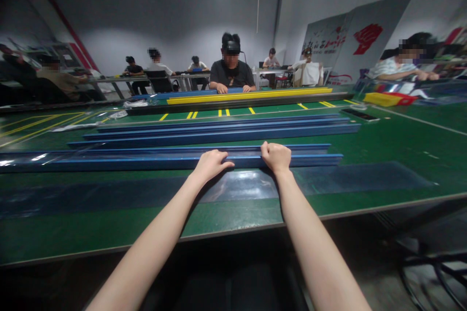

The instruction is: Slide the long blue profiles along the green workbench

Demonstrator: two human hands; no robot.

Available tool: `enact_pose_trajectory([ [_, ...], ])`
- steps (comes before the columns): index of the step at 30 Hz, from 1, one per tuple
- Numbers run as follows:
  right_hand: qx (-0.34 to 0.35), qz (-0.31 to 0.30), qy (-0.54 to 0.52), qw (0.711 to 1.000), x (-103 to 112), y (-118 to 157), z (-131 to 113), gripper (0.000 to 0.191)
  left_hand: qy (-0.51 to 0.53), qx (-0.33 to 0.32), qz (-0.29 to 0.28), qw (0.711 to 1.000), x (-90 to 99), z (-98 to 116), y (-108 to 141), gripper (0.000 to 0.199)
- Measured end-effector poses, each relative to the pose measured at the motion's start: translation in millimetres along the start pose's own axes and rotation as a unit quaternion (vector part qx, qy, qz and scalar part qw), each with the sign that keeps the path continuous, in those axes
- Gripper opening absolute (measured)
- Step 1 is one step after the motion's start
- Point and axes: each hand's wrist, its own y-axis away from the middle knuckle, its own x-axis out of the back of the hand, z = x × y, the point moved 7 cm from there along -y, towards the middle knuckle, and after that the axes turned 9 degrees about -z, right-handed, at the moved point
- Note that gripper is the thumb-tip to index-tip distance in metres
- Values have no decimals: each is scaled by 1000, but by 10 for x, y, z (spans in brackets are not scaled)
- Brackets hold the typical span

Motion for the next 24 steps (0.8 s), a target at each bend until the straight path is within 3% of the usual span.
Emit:
enact_pose_trajectory([
  [18,-3,0,-9,1000,14,-2,8,47,9,-52,29,998,56,64,25,29],
  [24,0,0,-2,1000,10,-1,1,47,4,-39,20,999,59,49,25,31],
])
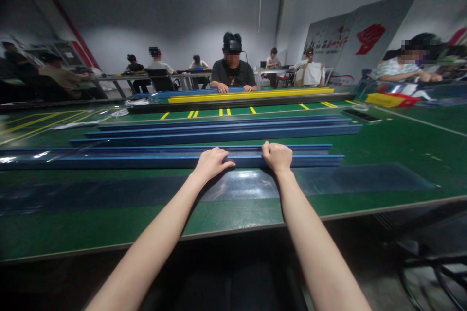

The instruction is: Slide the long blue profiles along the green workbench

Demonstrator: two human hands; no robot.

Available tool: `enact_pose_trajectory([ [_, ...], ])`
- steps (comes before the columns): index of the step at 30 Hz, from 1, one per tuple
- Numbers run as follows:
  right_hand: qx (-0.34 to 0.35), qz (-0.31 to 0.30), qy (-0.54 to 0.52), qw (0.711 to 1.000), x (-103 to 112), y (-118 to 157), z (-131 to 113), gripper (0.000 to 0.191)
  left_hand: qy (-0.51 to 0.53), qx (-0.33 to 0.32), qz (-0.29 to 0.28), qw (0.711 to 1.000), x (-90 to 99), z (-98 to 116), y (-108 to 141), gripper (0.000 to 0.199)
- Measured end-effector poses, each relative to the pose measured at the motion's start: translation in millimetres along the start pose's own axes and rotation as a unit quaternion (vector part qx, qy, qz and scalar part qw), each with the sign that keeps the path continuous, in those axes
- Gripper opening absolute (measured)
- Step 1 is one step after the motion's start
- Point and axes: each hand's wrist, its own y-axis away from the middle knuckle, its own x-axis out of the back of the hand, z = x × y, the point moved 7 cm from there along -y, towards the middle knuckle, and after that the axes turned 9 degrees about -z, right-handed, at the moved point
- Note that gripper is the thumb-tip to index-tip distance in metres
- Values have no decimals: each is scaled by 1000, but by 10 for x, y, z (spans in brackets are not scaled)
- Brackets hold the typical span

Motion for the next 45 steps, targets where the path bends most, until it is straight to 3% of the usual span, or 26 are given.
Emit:
enact_pose_trajectory([
  [5,-3,-3,2,1000,2,2,-3,47,-1,35,-15,999,-22,-50,-12,36],
  [12,-5,1,0,1000,16,1,-3,47,20,33,-18,999,-23,-52,-7,33],
  [20,1,21,-5,1000,21,6,0,48,40,42,8,998,10,-46,5,30],
  [33,-11,-10,4,1000,2,-1,5,47,56,68,7,996,0,-111,-24,33],
  [45,4,9,-1,1000,13,9,0,47,35,47,21,998,-2,-71,-14,31],
])
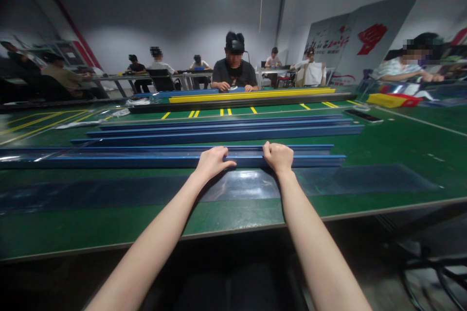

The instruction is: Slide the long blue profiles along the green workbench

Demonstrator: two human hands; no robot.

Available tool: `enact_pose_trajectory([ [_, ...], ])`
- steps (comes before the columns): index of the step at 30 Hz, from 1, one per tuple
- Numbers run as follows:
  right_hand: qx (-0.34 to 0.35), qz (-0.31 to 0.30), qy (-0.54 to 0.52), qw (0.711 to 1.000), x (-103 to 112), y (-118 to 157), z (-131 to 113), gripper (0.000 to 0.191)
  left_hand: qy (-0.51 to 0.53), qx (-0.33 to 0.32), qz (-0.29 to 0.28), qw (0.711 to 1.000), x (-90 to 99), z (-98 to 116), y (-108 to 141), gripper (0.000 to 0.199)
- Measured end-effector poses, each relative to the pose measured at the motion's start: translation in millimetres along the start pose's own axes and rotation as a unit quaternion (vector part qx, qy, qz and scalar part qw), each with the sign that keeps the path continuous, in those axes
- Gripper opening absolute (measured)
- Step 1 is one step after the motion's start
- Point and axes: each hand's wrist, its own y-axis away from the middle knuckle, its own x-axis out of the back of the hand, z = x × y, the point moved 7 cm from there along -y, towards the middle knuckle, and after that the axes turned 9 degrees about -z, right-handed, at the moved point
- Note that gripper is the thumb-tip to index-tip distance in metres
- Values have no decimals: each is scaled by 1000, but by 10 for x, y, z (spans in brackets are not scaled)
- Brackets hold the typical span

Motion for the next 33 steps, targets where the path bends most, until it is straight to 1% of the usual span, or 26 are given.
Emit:
enact_pose_trajectory([
  [6,23,12,5,1000,27,10,-29,47,-3,-9,-1,1000,4,19,10,30],
  [9,45,27,1,999,54,30,-101,46,-1,-11,-3,1000,4,23,14,30],
  [12,113,41,-11,993,83,87,-292,46,0,-10,-7,1000,2,27,16,31],
  [16,217,57,-13,974,121,207,-605,44,-7,-4,-13,1000,-5,29,14,31],
  [18,236,55,-12,970,120,239,-695,42,-12,-4,-11,1000,-3,29,14,31],
  [21,226,31,-22,973,76,222,-736,44,-15,-8,-4,1000,6,33,17,31],
  [26,165,-23,-29,986,-27,136,-704,49,-21,-12,2,1000,14,35,21,30],
  [33,147,-32,-25,988,-22,122,-705,46,-18,-11,1,1000,24,35,17,31],
])
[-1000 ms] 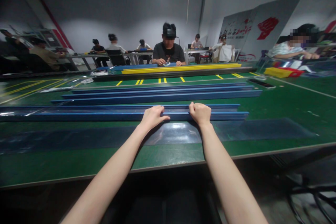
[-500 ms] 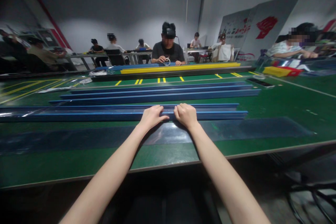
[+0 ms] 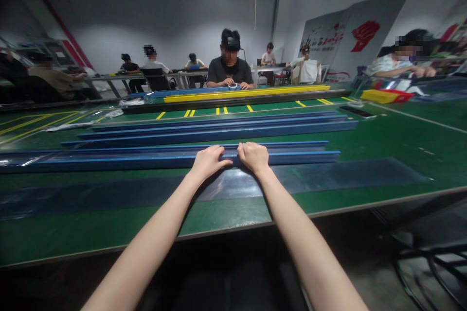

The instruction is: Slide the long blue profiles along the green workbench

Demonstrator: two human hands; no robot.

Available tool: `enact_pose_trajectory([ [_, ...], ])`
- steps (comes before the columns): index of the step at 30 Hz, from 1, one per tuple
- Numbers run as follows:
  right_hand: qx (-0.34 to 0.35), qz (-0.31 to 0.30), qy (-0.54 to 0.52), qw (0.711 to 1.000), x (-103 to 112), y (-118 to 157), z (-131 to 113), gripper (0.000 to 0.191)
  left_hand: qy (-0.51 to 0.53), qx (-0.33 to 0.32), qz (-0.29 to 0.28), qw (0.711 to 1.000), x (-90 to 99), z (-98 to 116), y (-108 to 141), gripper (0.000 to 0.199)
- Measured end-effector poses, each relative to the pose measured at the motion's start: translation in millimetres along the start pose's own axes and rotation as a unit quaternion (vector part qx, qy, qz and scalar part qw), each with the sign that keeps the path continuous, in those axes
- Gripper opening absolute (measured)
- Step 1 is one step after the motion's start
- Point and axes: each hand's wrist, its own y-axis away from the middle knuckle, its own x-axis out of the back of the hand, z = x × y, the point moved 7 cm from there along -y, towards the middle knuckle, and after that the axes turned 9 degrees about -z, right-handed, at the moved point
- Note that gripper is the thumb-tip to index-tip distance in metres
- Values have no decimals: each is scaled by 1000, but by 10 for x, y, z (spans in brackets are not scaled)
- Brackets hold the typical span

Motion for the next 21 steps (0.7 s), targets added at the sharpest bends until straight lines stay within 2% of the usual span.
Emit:
enact_pose_trajectory([
  [11,-32,15,22,999,11,-22,114,46,-11,-21,4,1000,-19,31,2,32],
  [21,-171,26,35,984,44,77,708,45,-3,-26,12,1000,5,0,11,32],
])
